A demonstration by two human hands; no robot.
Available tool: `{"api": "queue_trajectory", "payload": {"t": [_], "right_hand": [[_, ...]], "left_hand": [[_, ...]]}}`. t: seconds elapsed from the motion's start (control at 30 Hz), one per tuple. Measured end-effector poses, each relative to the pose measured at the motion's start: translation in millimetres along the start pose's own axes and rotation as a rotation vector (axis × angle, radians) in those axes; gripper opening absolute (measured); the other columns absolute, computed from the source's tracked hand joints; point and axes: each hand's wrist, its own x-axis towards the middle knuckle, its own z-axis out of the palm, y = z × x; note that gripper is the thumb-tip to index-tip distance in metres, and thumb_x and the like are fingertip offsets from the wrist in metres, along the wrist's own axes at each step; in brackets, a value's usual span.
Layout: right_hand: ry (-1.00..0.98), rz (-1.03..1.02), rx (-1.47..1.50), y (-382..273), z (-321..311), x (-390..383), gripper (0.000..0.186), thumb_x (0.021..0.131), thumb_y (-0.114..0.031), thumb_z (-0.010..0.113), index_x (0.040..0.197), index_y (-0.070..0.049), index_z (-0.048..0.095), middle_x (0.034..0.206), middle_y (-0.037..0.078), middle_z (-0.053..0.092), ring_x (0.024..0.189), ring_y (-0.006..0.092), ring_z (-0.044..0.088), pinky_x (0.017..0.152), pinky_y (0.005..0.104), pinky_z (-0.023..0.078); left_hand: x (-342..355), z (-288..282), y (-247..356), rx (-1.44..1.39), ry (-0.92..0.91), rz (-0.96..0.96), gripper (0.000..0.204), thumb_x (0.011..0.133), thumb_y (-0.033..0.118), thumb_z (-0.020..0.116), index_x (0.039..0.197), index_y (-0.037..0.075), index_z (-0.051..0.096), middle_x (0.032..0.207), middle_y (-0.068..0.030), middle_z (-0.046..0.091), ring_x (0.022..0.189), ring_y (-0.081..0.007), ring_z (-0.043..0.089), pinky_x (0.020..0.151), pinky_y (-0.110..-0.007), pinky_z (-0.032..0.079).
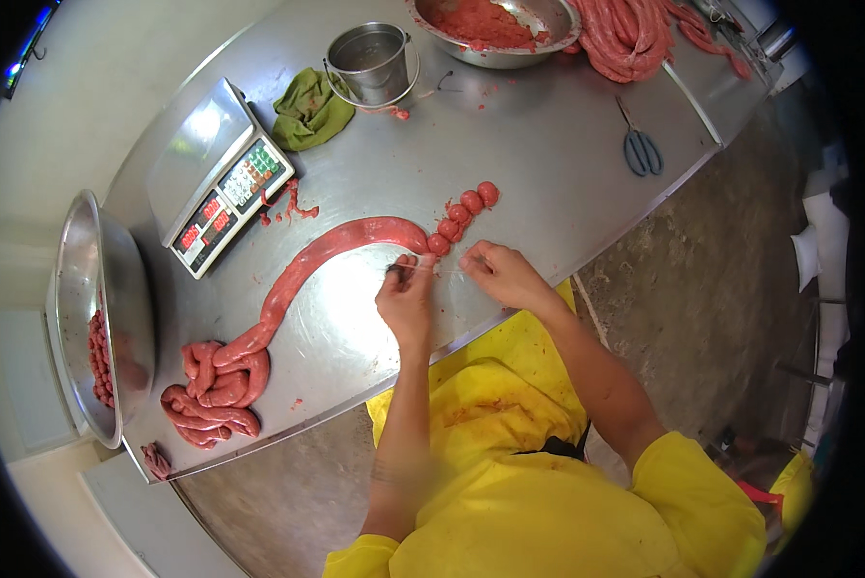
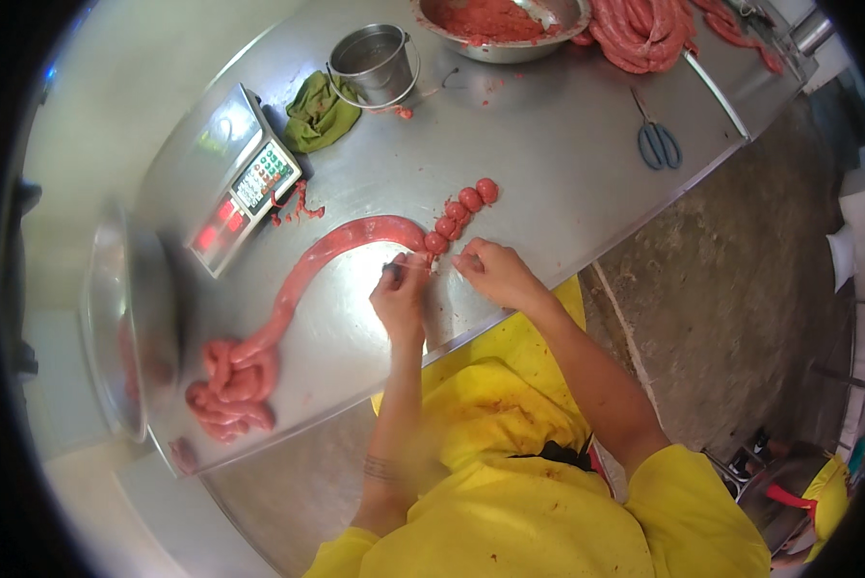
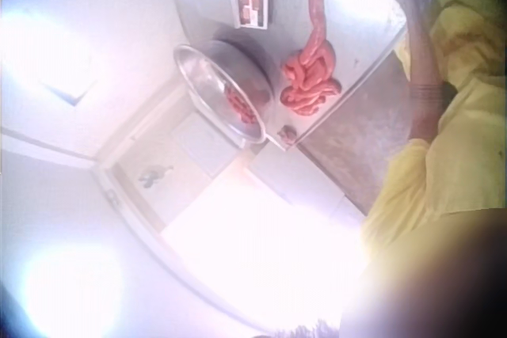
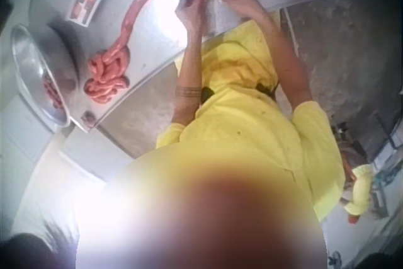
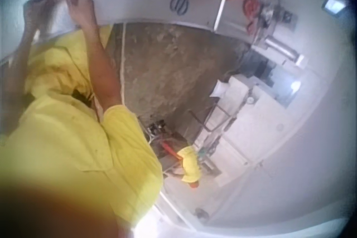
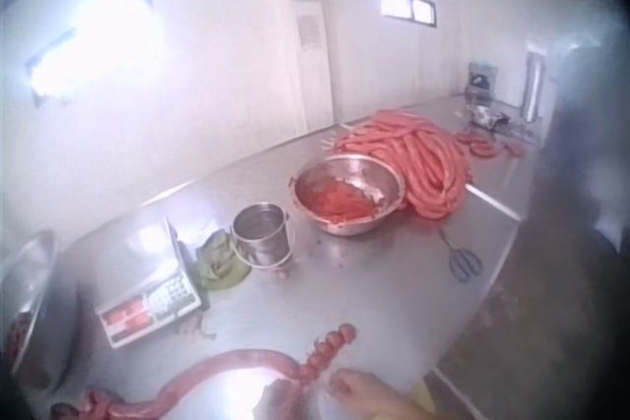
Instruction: The person ties and twists a long sausage casing into linked segments on a stainless steel countertop. They use a thin string to tie off sections and occasionally use scissors to cut the string. The finished linked sausages are placed on the table.
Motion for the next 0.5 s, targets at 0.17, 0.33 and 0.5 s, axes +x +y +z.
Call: {"api": "queue_trajectory", "payload": {"t": [0.17, 0.33, 0.5], "right_hand": [[-0.02, 0.114, -0.36, -6.4, 13.2, 11.2, 0.041, 0.085, -0.041, 0.076, 0.095, -0.001, 0.072, 0.089, 0.018, 0.074, 0.088, 0.0345, 0.072, 0.075, 0.0433, 0.055], [0.197, 0.045, -0.411, -3.1, 23.7, 43.3, 0.022, 0.081, -0.025, 0.075, 0.08, -0.003, 0.07, 0.081, 0.017, 0.072, 0.086, 0.0383, 0.072, 0.079, 0.0462, 0.057], [-0.075, -0.054, -0.429, 13.1, -9.7, 44.2, 0.026, 0.082, -0.027, 0.076, 0.075, -0.002, 0.071, 0.073, 0.017, 0.069, 0.079, 0.0338, 0.072, 0.074, 0.0433, 0.055]], "left_hand": [[19.7, 12.5, -25.3, 0.964, -0.049, 0.349, 0.021, 0.088, 0.015, 0.076, 0.096, -0.005, 0.074, 0.077, -0.0114, 0.076, 0.072, -0.0176, 0.074, 0.069, -0.032, 0.058], [33.3, 2.6, -11.5, 0.754, -0.233, 0.175, 0.018, 0.086, 0.01, 0.072, 0.075, -0.004, 0.072, 0.063, -0.0118, 0.069, 0.054, -0.0191, 0.064, 0.057, -0.033, 0.052], [49.2, -18.0, 8.7, 0.506, -0.419, -0.14, 0.016, 0.089, 0.006, 0.068, 0.078, -0.004, 0.073, 0.064, -0.0037, 0.065, 0.055, -0.0087, 0.057, 0.051, -0.024, 0.046]]}}
